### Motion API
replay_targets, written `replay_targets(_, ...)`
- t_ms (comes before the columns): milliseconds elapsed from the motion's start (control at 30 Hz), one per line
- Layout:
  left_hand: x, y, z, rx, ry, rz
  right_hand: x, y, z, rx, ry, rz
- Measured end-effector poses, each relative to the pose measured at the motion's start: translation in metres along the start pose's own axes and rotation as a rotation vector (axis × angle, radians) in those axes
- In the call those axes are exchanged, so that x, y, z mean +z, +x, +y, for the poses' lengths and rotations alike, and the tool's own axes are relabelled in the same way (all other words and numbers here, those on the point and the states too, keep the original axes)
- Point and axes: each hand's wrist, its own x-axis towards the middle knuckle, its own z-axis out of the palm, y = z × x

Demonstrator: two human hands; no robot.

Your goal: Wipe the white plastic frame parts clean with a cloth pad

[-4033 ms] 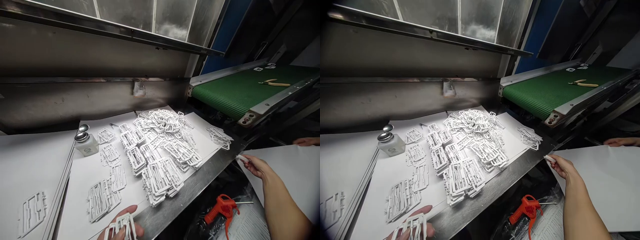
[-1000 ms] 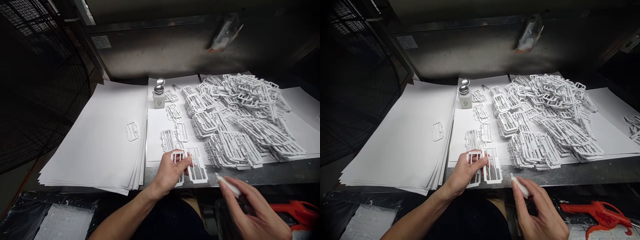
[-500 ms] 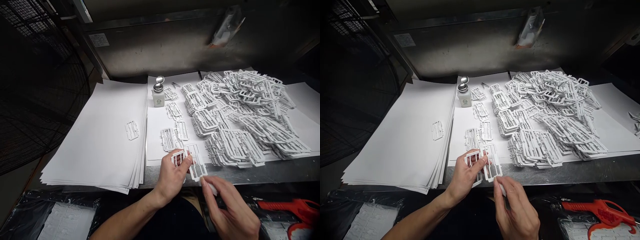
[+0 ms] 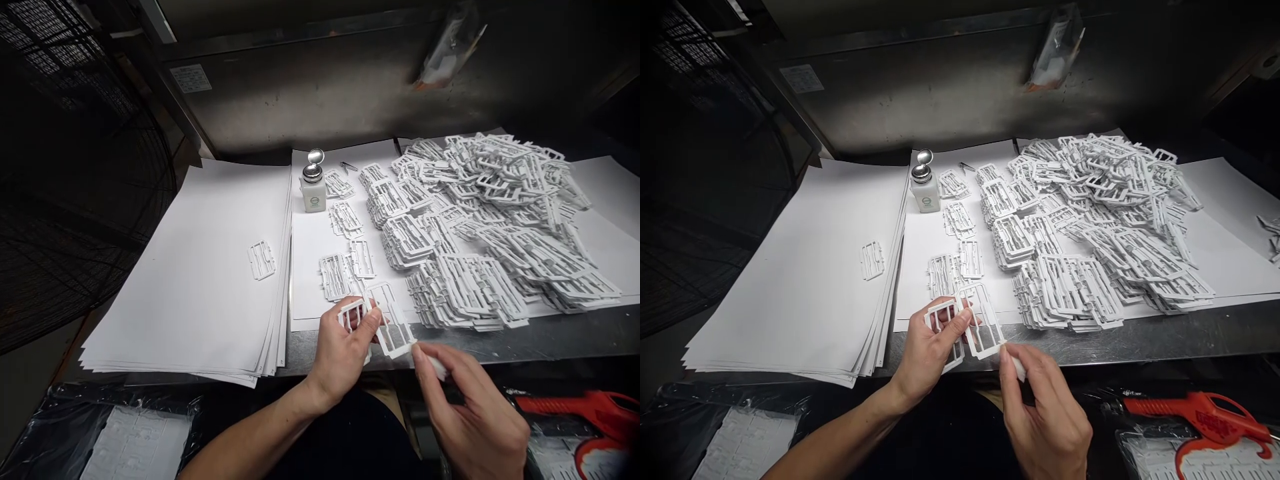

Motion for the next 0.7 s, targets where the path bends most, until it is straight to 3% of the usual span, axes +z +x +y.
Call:
replay_targets(233, 0.001, 0.001, -0.004, -0.009, 0.008, 0.006, -0.005, -0.002, 0.0, 0.134, -0.019, 0.033)
replay_targets(433, 0.003, -0.001, -0.004, -0.022, 0.011, 0.009, 0.004, -0.002, -0.003, -0.032, 0.033, -0.013)
replay_targets(700, 0.004, -0.003, -0.008, 0.006, 0.006, 0.031, 0.008, -0.006, 0.0, -0.02, 0.061, 0.001)
